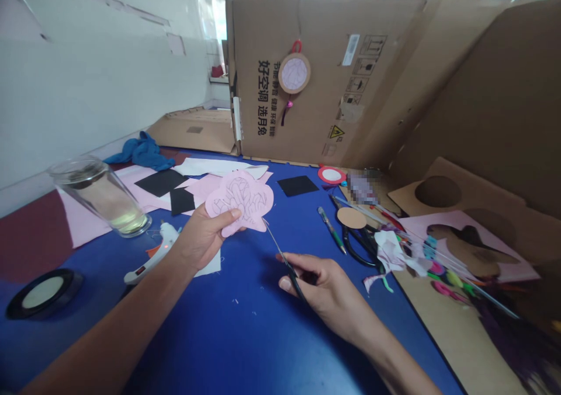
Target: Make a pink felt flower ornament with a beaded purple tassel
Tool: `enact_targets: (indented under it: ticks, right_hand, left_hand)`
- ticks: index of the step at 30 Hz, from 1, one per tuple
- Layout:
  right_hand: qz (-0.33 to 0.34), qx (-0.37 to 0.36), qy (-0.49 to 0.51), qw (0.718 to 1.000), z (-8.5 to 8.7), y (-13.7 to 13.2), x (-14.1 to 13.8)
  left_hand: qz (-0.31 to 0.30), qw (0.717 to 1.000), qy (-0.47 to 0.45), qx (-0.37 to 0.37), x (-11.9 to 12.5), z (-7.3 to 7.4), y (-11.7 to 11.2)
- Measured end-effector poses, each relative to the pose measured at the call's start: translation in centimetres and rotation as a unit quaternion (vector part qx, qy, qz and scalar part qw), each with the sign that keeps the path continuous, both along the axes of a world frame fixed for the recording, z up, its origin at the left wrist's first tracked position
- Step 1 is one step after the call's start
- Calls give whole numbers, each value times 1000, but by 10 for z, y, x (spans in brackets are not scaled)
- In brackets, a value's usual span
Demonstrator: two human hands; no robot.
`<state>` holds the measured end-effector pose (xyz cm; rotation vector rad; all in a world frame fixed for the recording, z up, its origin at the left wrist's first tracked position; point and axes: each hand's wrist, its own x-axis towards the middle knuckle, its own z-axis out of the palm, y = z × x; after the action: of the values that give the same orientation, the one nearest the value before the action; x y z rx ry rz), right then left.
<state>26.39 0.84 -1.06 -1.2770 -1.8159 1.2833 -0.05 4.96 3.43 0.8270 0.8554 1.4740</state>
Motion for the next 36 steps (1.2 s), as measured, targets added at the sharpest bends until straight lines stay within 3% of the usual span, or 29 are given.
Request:
enact_targets:
  ticks: [12, 24, 36]
  right_hand:
    - [-3, 0, -5, 1000, 2, 0, -3]
    - [-101, -17, 44, 994, -12, 11, -3]
    - [-76, -10, 18, 997, -8, 8, -13]
  left_hand:
    - [1, 1000, 1, -6, 0, 1, 0]
    - [39, 999, -14, -12, 2, 5, -1]
    - [53, 993, -104, -26, 10, 5, -6]
